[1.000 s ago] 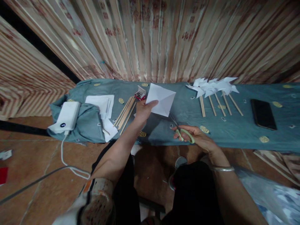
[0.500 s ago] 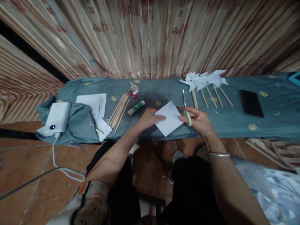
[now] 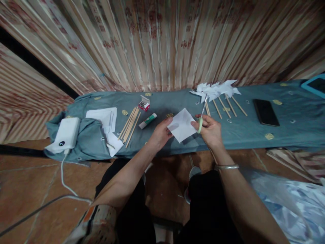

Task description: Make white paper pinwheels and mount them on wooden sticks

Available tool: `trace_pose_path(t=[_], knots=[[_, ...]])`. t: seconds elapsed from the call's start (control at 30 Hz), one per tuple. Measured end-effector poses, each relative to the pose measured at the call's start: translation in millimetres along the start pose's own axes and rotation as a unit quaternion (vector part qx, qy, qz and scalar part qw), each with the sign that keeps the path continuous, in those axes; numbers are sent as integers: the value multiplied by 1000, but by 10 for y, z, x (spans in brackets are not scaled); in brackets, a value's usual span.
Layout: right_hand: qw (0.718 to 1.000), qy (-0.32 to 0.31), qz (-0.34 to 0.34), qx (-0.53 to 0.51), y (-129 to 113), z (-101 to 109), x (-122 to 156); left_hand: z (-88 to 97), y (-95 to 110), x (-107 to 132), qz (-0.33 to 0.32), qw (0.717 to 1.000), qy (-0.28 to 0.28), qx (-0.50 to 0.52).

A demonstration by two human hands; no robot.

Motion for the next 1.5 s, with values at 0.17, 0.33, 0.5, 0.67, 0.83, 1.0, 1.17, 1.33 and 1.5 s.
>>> trace_pose_path(t=[0.17, 0.33, 0.5, 0.67, 0.83, 1.0, 1.17, 1.33, 1.5], knots=[[999, 34, 23, -26, 16, -197, -22, -98, 19, 82, -23, 998, -8, 63], [998, 34, 16, -59, 3, -397, -19, -108, -23, 99, -38, 998, 14, 53], [991, 33, -8, -133, 3, -560, -18, -1, -11, 82, -45, 994, 62, 72], [983, 27, -45, -178, 19, -688, 25, 133, 121, 55, -72, 991, 85, 75], [972, -17, -103, -210, 57, -839, 98, 277, 332, 54, -114, 987, 99, 58], [976, -8, -79, -201, 42, -917, 112, 360, 480, 122, -159, 981, 108, 20], [983, -3, -45, -180, 6, -995, 124, 315, 378, 174, -141, 986, 87, 2], [986, -36, -45, -156, 0, -1070, 159, 354, 357, 124, -151, 982, 117, -1], [982, -70, -55, -164, -19, -1044, 199, 448, 374, 70, -148, 977, 150, -23]])
Point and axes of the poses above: each hand's wrist, its own x-axis away from the middle knuckle, its own z-axis out of the back of the hand, y = z × x, the point moved 4 cm from there along -x, towards the middle knuckle, and after that the axes turned 5 degrees about -z, right-handed, at the moved point
